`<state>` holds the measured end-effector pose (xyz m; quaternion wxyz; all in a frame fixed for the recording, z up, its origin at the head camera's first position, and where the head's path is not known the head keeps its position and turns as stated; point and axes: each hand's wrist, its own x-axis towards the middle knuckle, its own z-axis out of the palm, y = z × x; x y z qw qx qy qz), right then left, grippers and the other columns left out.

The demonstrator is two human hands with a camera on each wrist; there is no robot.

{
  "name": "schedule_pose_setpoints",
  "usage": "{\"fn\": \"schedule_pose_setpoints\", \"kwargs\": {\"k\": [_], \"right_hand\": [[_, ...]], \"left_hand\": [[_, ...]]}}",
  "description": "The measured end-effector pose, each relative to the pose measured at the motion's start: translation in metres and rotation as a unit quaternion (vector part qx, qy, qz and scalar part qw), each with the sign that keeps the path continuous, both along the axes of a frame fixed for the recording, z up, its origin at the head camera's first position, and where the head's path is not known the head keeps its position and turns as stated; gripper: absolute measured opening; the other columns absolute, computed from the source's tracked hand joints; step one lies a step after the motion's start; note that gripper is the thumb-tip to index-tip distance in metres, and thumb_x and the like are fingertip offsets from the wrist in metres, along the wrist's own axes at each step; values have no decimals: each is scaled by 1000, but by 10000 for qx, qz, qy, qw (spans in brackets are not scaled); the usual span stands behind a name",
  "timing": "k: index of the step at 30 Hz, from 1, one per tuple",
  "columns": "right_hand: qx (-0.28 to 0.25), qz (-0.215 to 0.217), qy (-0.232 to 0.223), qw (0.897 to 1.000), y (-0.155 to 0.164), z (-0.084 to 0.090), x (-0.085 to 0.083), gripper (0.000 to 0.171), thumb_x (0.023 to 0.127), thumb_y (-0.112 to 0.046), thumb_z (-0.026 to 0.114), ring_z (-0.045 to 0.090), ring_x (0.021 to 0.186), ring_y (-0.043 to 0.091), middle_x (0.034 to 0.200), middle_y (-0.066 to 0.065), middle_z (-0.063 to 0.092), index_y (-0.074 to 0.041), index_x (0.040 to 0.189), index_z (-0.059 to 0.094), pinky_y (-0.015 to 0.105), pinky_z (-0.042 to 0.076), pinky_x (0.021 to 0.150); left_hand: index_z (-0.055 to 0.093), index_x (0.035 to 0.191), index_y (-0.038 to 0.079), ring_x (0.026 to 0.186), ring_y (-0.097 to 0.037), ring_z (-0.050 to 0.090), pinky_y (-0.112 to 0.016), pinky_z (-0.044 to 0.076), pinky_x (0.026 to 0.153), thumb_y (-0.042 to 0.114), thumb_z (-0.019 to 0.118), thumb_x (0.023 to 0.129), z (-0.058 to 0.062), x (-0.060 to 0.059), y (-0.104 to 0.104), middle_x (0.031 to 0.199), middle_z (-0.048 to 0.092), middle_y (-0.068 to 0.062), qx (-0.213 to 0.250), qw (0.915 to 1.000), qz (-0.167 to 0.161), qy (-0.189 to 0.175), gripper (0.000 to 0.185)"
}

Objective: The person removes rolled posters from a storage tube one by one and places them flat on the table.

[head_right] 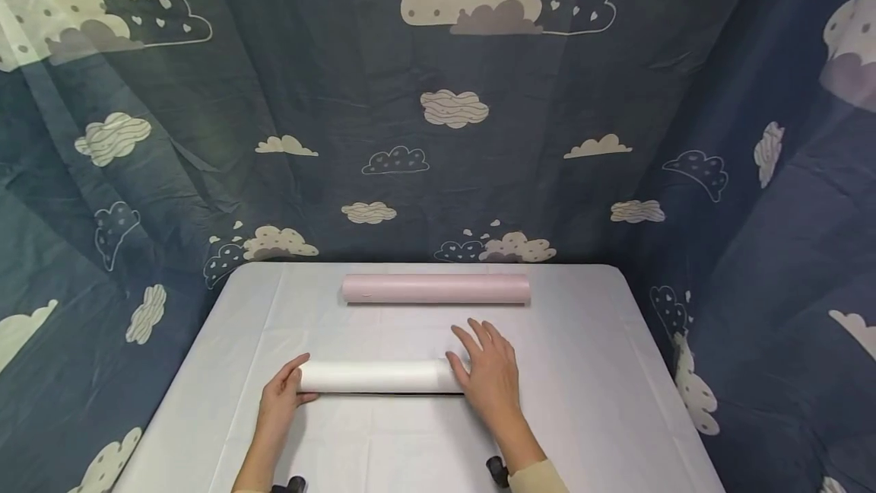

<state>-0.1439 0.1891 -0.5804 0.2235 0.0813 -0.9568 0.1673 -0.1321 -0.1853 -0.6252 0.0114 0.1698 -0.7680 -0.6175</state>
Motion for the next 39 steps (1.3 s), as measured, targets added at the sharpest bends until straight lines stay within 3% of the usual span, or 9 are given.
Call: {"fn": "schedule_pose_setpoints", "kwargs": {"k": [6,21,25,28,31,33,36,37,39], "right_hand": [[137,-55,-81,9999,-14,-20,20,44,94,-43,78,59,135,35,141,10,67,-25,134,72,62,52,101],[265,-233,-303,9989,-10,-45,23,32,89,-38,86,66,123,33,124,5,75,-26,117,79,65,50,106],[185,-231,-370,9989,-11,-47,22,31,89,-38,85,65,125,33,125,5,74,-26,117,79,66,48,109],[156,-214,-387,9989,-12,-47,22,31,89,-37,85,65,125,33,125,5,74,-26,117,79,66,48,109],[180,-197,-339,9991,-12,-48,22,31,90,-37,85,65,124,33,125,5,74,-26,117,79,66,48,109],[196,-192,-289,9992,-12,-48,22,31,90,-37,85,65,123,33,124,5,74,-26,117,79,66,49,108],[168,-186,-264,9993,-12,-48,22,31,90,-36,85,66,123,32,124,4,74,-26,118,78,66,49,109],[155,-189,-273,9993,-12,-48,22,31,90,-36,85,65,124,33,124,5,74,-26,118,78,66,49,109],[146,-187,-316,9992,-12,-48,22,31,90,-37,85,65,124,33,125,5,74,-26,118,78,67,48,110]], "left_hand": [[60,150,9,82,-19,75,-24,63,77,17,43,115,1,-3,8,154,55,-28,-69,10000,10,-64,39],[58,152,12,83,-20,75,-23,63,78,19,43,116,4,-1,12,153,56,-27,-193,9996,-117,-189,40],[61,149,13,78,-19,74,-23,61,71,22,50,114,11,1,5,130,70,-26,-874,9958,-235,145,38],[65,145,12,84,-20,73,-29,60,71,25,59,110,24,1,3,114,73,-17,-1997,9782,-198,540,37],[68,141,12,108,-32,69,-46,61,85,23,72,103,37,-2,5,124,70,-13,-3037,9457,-407,1081,40],[70,139,14,124,-38,62,-57,58,97,24,80,95,43,-7,8,136,65,-14,-3541,9188,-830,1535,45],[72,135,18,136,-44,57,-64,52,106,27,87,87,47,-15,15,149,61,-15,-3897,8831,-1629,2045,51],[73,135,20,137,-44,57,-65,51,108,28,87,86,48,-17,17,151,60,-15,-3957,8749,-1860,2083,52],[74,134,22,138,-43,59,-64,51,110,29,88,85,48,-20,20,153,60,-13,-3988,8687,-2208,1940,51]]}}
